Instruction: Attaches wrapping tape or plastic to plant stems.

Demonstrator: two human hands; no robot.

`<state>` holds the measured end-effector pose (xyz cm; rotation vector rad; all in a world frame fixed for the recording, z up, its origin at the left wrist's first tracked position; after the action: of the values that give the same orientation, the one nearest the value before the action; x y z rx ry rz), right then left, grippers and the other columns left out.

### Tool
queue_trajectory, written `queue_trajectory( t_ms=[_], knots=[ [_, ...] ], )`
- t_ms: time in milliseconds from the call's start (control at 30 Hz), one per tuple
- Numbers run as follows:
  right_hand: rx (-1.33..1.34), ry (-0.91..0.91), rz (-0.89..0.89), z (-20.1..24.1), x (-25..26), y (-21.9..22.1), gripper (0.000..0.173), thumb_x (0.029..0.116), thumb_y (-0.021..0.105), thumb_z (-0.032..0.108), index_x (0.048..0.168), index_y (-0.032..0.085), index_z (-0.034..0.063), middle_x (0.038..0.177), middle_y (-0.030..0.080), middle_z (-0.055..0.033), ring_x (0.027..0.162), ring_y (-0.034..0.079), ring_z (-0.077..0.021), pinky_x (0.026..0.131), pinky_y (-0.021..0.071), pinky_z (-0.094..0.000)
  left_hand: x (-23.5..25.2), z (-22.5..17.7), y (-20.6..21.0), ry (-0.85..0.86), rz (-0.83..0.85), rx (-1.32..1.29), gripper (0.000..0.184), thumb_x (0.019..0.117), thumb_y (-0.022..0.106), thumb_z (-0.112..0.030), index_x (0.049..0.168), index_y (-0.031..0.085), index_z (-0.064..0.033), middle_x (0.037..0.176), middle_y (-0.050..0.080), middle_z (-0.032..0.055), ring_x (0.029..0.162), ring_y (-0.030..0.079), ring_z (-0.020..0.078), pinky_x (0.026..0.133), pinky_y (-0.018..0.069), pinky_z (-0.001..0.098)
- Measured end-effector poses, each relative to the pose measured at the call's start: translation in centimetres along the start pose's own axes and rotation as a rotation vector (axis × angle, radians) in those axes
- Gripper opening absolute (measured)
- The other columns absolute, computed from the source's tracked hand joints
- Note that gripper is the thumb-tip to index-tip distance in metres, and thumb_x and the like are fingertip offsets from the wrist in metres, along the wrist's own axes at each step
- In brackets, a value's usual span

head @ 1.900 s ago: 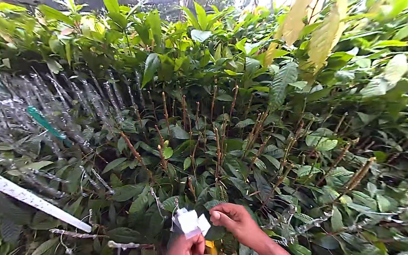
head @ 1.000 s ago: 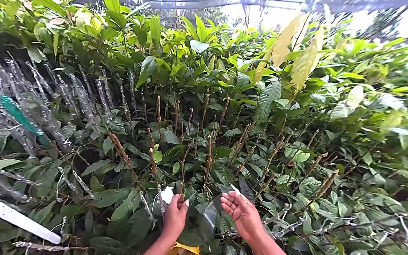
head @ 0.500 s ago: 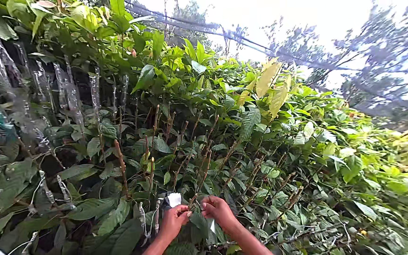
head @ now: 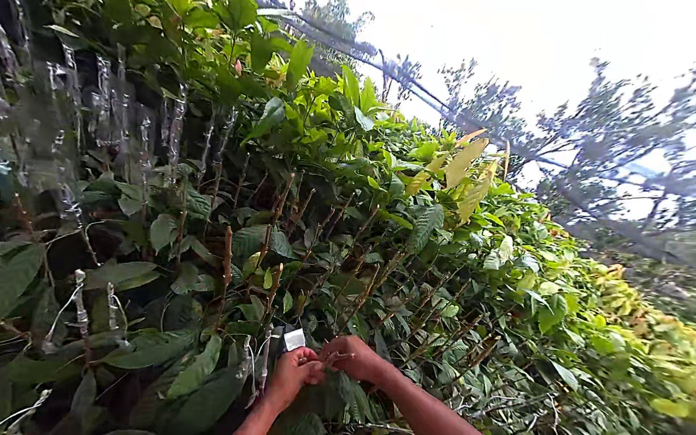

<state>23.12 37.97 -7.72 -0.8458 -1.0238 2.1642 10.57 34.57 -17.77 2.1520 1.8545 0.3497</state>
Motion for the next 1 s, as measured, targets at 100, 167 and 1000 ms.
queue_trajectory(
  t_ms=[100, 167, 1000],
  knots=[
    [0.042, 0.095, 0.014, -0.4, -0.1, 0.2, 0.024, 0.0974, 0.064, 0.010, 0.119, 0.072, 0.0032, 0.104, 0.074, -0.0149, 0.091, 0.071, -0.0248, 0.090, 0.0569, -0.0475, -0.1, -0.2, 0.2, 0.072, -0.025, 0.149, 0.017, 0.0935, 0.073, -0.009, 0.106, 0.067, 0.0022, 0.091, 0.075, 0.0104, 0.078, 0.075, 0.0176, 0.077, 0.0640, 0.0348],
    [0.093, 0.208, 0.008, -0.7, -0.4, 0.3, 0.026, 0.0994, 0.062, 0.012, 0.122, 0.069, 0.0018, 0.103, 0.073, -0.0149, 0.088, 0.072, -0.0237, 0.087, 0.0583, -0.0452, -0.2, -0.5, 0.6, 0.142, -0.011, 0.270, 0.023, 0.0982, 0.067, -0.013, 0.117, 0.069, 0.0003, 0.101, 0.075, 0.0094, 0.082, 0.074, 0.0156, 0.081, 0.0630, 0.0341],
    [-0.551, 0.449, 0.148, -0.7, -5.6, -1.6, 0.032, 0.1001, 0.063, 0.027, 0.129, 0.068, 0.0145, 0.124, 0.070, -0.0192, 0.121, 0.063, -0.0438, 0.098, 0.0473, -0.0699, -1.2, -1.3, -1.2, 0.076, 0.080, 0.283, 0.016, 0.0945, 0.071, -0.009, 0.106, 0.072, 0.0016, 0.091, 0.076, 0.0082, 0.079, 0.075, 0.0143, 0.081, 0.0631, 0.0332]
  ],
)
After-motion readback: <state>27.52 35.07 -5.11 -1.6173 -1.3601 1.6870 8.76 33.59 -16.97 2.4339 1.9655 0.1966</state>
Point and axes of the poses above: each hand's wrist, its own x-axis towards the middle knuckle, its own y-axis out of the palm, z = x × y, the point moved 6 cm from there along x, towards the middle knuckle
